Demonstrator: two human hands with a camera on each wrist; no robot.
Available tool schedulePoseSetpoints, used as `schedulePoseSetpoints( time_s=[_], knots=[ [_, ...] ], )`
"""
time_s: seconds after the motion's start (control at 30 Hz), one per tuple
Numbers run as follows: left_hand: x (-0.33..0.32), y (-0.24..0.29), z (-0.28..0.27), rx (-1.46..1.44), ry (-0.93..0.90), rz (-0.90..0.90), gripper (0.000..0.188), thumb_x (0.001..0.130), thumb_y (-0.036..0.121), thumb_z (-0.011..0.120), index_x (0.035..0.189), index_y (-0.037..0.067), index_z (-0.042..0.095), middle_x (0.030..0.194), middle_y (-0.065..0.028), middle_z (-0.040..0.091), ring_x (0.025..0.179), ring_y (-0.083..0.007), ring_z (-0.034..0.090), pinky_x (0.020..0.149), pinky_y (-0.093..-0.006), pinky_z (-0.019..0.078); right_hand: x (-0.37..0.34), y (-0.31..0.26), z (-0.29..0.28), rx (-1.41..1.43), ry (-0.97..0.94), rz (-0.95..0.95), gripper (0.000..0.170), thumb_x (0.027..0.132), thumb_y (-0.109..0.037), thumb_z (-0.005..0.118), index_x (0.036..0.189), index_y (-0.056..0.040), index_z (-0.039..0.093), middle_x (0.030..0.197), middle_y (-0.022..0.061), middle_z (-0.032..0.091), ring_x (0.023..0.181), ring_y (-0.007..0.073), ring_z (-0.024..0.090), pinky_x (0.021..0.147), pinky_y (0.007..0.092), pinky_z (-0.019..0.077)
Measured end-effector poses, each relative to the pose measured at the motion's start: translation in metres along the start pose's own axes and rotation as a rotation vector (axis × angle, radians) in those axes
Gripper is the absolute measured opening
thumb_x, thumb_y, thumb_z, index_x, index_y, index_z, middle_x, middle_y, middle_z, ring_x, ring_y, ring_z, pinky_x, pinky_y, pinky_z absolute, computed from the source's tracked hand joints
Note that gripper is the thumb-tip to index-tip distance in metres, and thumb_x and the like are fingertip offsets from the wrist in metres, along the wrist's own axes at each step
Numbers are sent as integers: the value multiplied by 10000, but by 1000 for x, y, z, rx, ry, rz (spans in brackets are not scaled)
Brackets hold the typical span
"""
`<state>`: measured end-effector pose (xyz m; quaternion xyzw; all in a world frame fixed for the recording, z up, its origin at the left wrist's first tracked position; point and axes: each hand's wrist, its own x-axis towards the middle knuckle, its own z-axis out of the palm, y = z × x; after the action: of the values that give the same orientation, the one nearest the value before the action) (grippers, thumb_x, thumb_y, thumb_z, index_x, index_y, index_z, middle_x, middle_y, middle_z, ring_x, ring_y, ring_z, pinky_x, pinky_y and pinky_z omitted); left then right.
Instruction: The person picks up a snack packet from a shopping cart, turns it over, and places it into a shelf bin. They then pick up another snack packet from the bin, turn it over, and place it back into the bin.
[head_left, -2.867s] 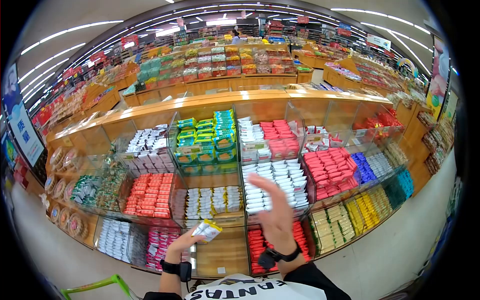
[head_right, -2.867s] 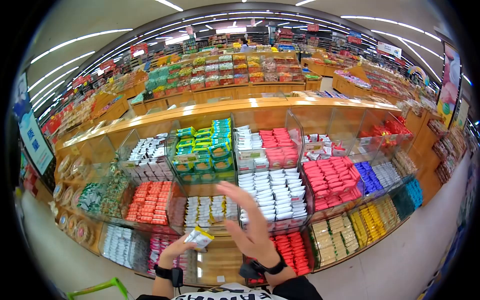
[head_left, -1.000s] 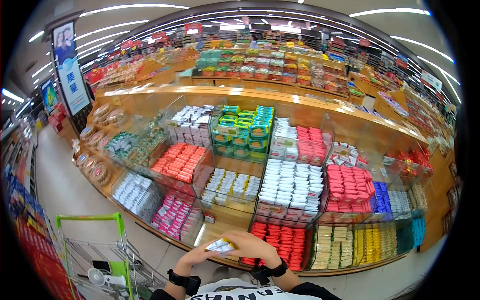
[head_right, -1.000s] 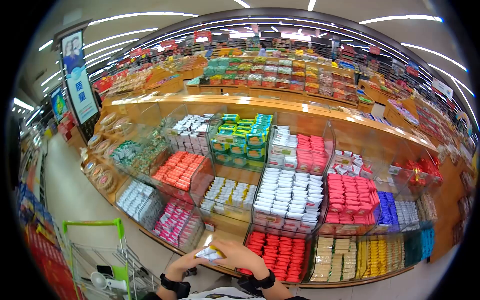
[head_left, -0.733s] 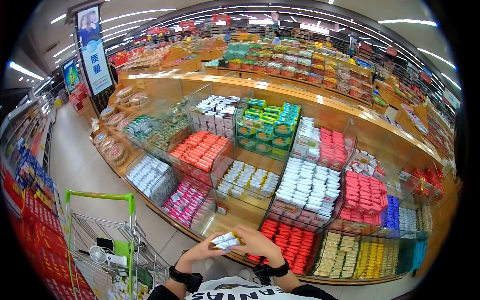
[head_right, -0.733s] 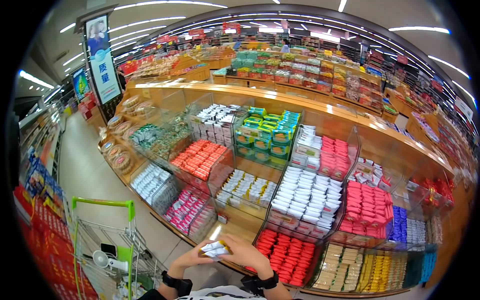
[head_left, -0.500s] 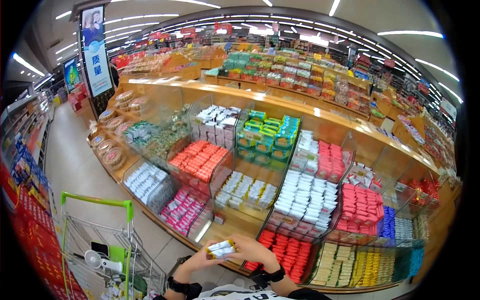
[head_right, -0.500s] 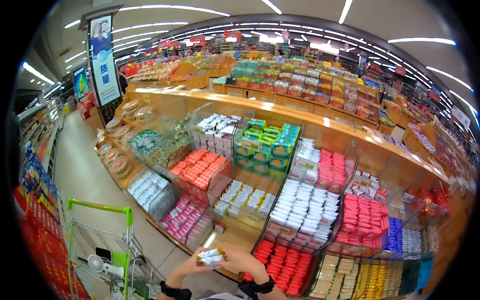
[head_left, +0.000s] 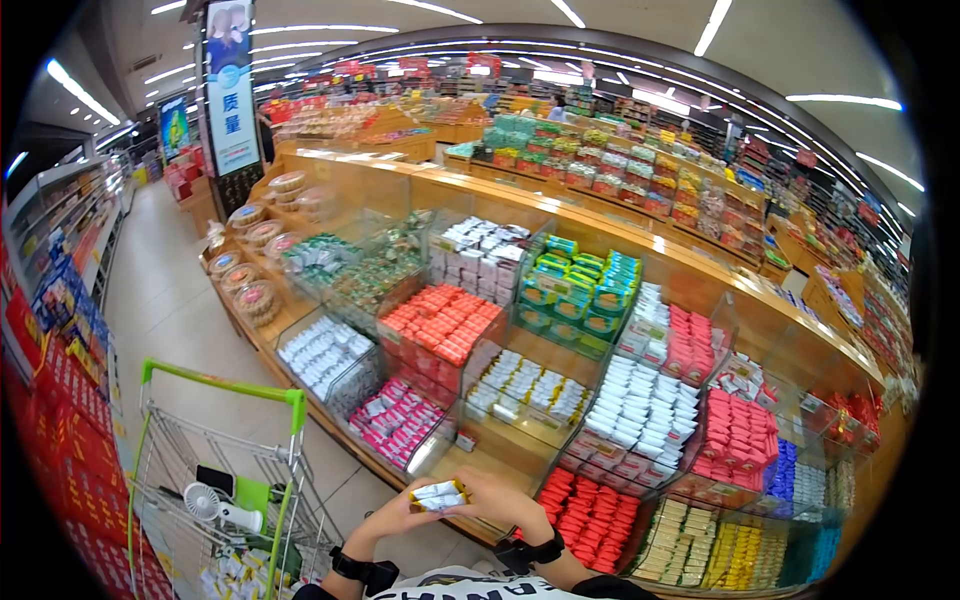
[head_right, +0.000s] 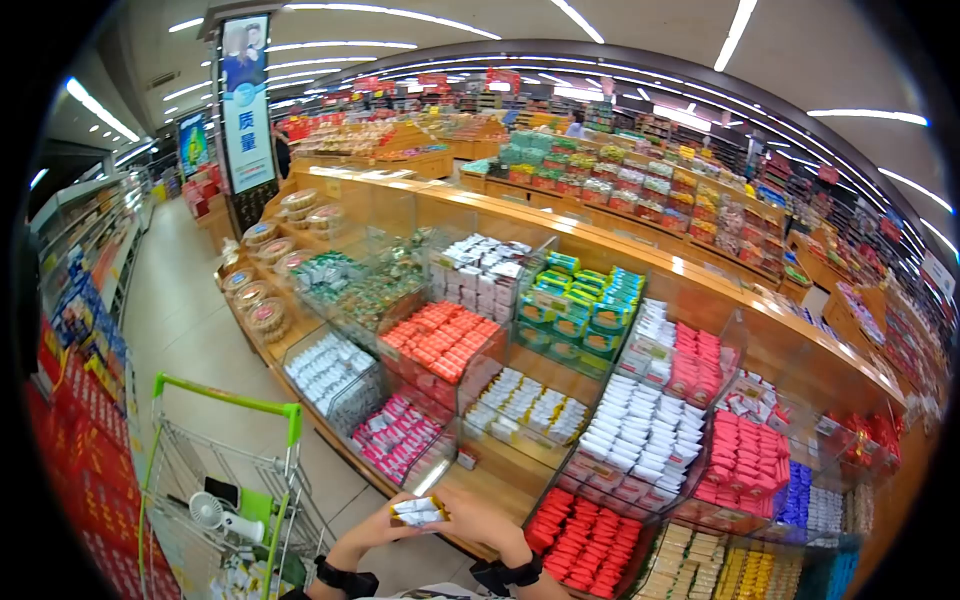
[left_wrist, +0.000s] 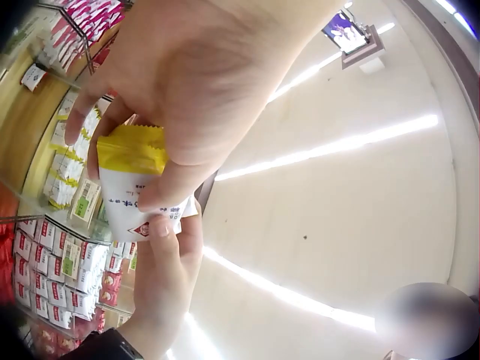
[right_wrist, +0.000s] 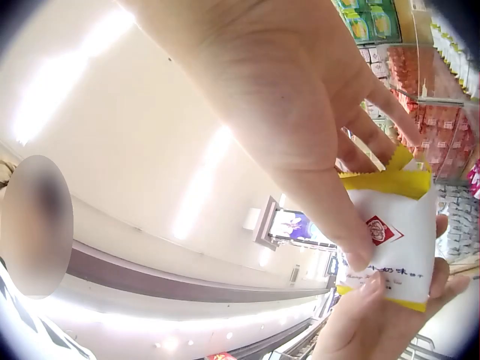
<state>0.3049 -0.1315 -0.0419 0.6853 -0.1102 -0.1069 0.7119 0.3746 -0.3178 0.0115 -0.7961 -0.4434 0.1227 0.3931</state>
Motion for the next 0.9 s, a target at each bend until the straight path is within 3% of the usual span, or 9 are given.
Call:
schedulePoseSetpoints(
  time_s=[0.37,0.43,0.47,0.6,0.67,0.9],
  knots=[
    [-58,6,-33,91,128,58,475,760,109,600,1158,24,355,1047,-49,487,976,-120,458,859,-257,355,38,-31,37,44,-126,-151,407,679,-252,649,994,-50,491,922,125,512,864,284,508,712,325,413],
    [-74,4,-41,87,149,42,470,761,119,601,1154,23,362,1041,-48,490,976,-120,458,860,-254,353,45,-45,43,54,-181,-97,425,671,-250,655,1004,-44,488,935,125,506,874,284,506,718,322,412],
    [-81,5,-44,85,149,33,465,762,130,601,1149,23,369,1035,-46,493,976,-121,457,860,-251,351,49,-53,47,72,-157,-141,406,673,-250,660,978,-38,496,867,131,528,809,281,522,689,330,410],
    [-113,14,-53,70,185,3,441,764,146,602,1131,24,388,1012,-46,504,957,-111,461,844,-242,357,61,-62,70,30,-201,-229,411,683,-263,655,980,-32,491,853,132,537,784,272,533,676,326,416],
    [-128,9,-60,100,191,-46,416,764,149,602,1110,25,408,997,-45,513,937,-100,464,823,-237,366,67,-78,75,57,-299,-148,405,678,-273,648,959,-30,488,882,154,536,822,297,524,689,336,416],
    [-183,25,-77,108,247,-110,397,767,167,600,1093,23,424,979,-38,519,898,-93,474,788,-231,380,85,-97,123,103,-394,-194,407,695,-303,633,947,-24,476,838,171,544,773,322,532,662,353,415]
  ],
)
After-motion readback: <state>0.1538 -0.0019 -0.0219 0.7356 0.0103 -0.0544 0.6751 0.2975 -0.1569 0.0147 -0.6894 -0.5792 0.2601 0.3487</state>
